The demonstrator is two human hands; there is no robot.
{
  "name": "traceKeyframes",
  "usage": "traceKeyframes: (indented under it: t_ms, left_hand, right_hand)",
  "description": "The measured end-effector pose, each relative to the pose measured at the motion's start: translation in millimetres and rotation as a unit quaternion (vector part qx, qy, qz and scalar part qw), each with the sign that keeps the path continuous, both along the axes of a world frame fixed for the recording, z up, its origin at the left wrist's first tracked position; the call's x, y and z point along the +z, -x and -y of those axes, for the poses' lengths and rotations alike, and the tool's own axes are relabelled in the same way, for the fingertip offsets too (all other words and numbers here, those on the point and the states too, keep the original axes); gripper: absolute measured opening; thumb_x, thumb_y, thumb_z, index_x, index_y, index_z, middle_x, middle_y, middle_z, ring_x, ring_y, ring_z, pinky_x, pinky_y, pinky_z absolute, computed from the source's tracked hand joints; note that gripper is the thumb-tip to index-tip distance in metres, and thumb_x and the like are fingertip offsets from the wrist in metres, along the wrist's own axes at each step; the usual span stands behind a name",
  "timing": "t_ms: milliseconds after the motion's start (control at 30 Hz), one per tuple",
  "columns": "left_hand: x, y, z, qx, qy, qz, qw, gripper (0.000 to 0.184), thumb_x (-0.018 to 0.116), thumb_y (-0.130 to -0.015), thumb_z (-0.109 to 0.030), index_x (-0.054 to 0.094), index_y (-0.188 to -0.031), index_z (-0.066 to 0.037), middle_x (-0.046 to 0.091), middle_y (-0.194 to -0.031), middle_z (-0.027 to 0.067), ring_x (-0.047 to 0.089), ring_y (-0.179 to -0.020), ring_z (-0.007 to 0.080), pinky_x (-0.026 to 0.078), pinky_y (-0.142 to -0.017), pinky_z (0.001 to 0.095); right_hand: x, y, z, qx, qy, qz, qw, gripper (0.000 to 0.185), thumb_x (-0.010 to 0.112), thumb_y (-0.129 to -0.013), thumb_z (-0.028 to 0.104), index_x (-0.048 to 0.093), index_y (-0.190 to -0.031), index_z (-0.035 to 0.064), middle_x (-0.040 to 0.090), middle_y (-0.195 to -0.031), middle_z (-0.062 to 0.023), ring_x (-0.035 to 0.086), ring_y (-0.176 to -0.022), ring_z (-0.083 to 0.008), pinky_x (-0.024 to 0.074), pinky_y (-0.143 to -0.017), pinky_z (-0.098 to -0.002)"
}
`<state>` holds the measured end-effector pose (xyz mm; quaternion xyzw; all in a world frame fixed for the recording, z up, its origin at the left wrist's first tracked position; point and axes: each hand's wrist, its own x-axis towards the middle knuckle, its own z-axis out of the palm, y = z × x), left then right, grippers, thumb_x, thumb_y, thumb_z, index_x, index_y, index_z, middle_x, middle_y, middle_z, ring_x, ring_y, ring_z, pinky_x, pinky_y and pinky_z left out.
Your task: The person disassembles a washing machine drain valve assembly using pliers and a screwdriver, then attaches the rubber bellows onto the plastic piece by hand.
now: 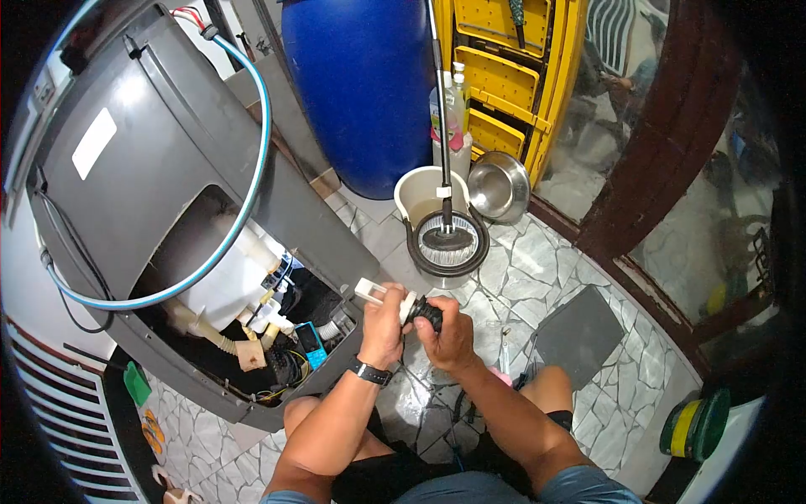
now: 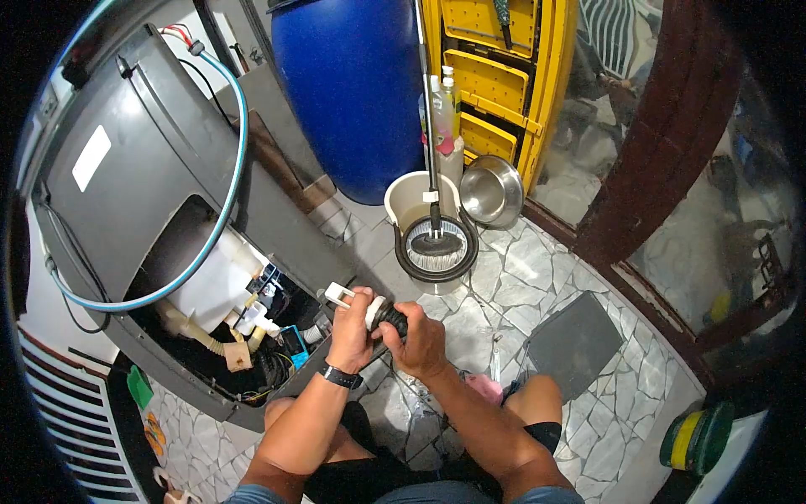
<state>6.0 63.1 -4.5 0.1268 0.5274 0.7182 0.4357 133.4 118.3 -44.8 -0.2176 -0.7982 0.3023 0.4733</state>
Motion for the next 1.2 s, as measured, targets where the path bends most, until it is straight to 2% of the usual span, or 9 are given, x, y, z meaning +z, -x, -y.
traceKeyframes:
  t_ms: [200,400,500,733,800,900,1033,1100,1200]
  left_hand:
    - [-3.1,1.2,7.0,-0.078,-0.035,0.041,0.996,0.030,0.048,-0.105,-0.033,0.063,-0.099,-0.008,0.060,-0.084,0.0005,0.055,-0.068,0.0096,0.039,-0.050,0.0243]
    - [0.1,-12.9,15.3,-0.071,-0.088,0.160,0.981,0.031,0.043,-0.107,-0.034,0.058,-0.096,-0.008,0.052,-0.071,0.0005,0.039,-0.048,0.0092,0.029,-0.043,0.0251]
    - [13.9,-10.7,20.5,-0.080,-0.111,0.083,0.987,0.025,0.043,-0.106,-0.031,0.054,-0.097,-0.012,0.051,-0.072,-0.0002,0.040,-0.048,0.0086,0.029,-0.042,0.0240]
    - [17.3,-10.5,20.4,-0.061,-0.104,-0.032,0.992,0.022,0.041,-0.103,-0.031,0.051,-0.096,-0.013,0.048,-0.072,-0.0017,0.041,-0.050,0.0086,0.031,-0.044,0.0257]
    - [18.2,-8.7,20.9,-0.065,-0.114,0.007,0.991,0.021,0.041,-0.104,-0.032,0.051,-0.097,-0.014,0.046,-0.069,-0.0021,0.039,-0.048,0.0086,0.031,-0.044,0.0248]
    - [10.2,-0.7,21.6,-0.226,-0.200,0.197,0.933,0.029,0.044,-0.108,-0.044,0.053,-0.101,-0.017,0.045,-0.065,-0.0022,0.035,-0.045,0.0089,0.029,-0.043,0.0239]
    - [8.6,-5.8,14.1,-0.158,-0.086,0.095,0.979,0.070,0.038,-0.097,-0.080,0.056,-0.111,-0.015,0.056,-0.081,0.0005,0.054,-0.059,0.0121,0.041,-0.050,0.0260]
    - [10.6,-8.2,18.9,-0.171,-0.097,0.099,0.975,0.073,0.038,-0.097,-0.081,0.057,-0.116,-0.013,0.060,-0.089,0.0020,0.060,-0.069,0.0144,0.047,-0.057,0.0277]
    - [11.7,-10.8,24.6,-0.199,-0.132,0.137,0.961,0.073,0.045,-0.099,-0.076,0.058,-0.123,-0.008,0.068,-0.105,0.0062,0.070,-0.094,0.0195,0.059,-0.076,0.0335]
  right_hand:
    - [-2.9,17.9,7.1,-0.062,-0.008,-0.046,0.997,0.039,0.058,-0.101,0.033,0.051,-0.113,-0.0035,0.064,-0.084,-0.0192,0.064,-0.064,-0.0403,0.0519,-0.062,-0.0489]
    - [51.3,24.4,-9.2,-0.067,-0.084,-0.082,0.991,0.033,0.052,-0.102,0.028,0.056,-0.113,-0.0033,0.066,-0.098,-0.0234,0.067,-0.083,-0.0374,0.0527,-0.079,-0.0454]
    - [38.1,21.4,5.9,0.094,0.182,-0.092,0.974,0.044,0.035,-0.100,0.024,0.054,-0.125,-0.0068,0.061,-0.125,-0.0239,0.059,-0.118,-0.0295,0.0450,-0.105,-0.0429]
    - [38.0,31.8,-1.7,0.317,0.475,-0.224,0.790,0.049,0.036,-0.096,0.023,0.050,-0.134,-0.0048,0.053,-0.145,-0.0217,0.053,-0.132,-0.0286,0.0367,-0.116,-0.0405]
    - [39.4,31.5,-3.5,0.306,0.464,-0.223,0.800,0.049,0.037,-0.095,0.021,0.051,-0.134,-0.0041,0.050,-0.148,-0.0227,0.051,-0.135,-0.0286,0.0353,-0.118,-0.0405]
    - [56.3,25.5,-8.9,0.305,0.449,-0.178,0.821,0.046,0.036,-0.095,0.019,0.054,-0.130,-0.0040,0.057,-0.140,-0.0232,0.059,-0.123,-0.0255,0.0452,-0.109,-0.0380]
    - [49.1,22.2,-13.7,0.237,0.432,-0.163,0.855,0.043,0.033,-0.096,0.017,0.057,-0.123,-0.0057,0.069,-0.113,-0.0204,0.066,-0.084,-0.0174,0.0557,-0.075,-0.0293]
    - [49.4,20.6,-4.7,0.183,0.447,-0.221,0.847,0.034,0.033,-0.096,0.018,0.058,-0.107,-0.0027,0.071,-0.100,-0.0182,0.064,-0.068,-0.0140,0.0545,-0.060,-0.0257]
    - [35.8,15.0,-8.1,0.133,0.465,-0.267,0.834,0.028,0.034,-0.096,0.020,0.054,-0.097,0.0003,0.070,-0.100,-0.0205,0.065,-0.074,-0.0172,0.0569,-0.067,-0.0297]
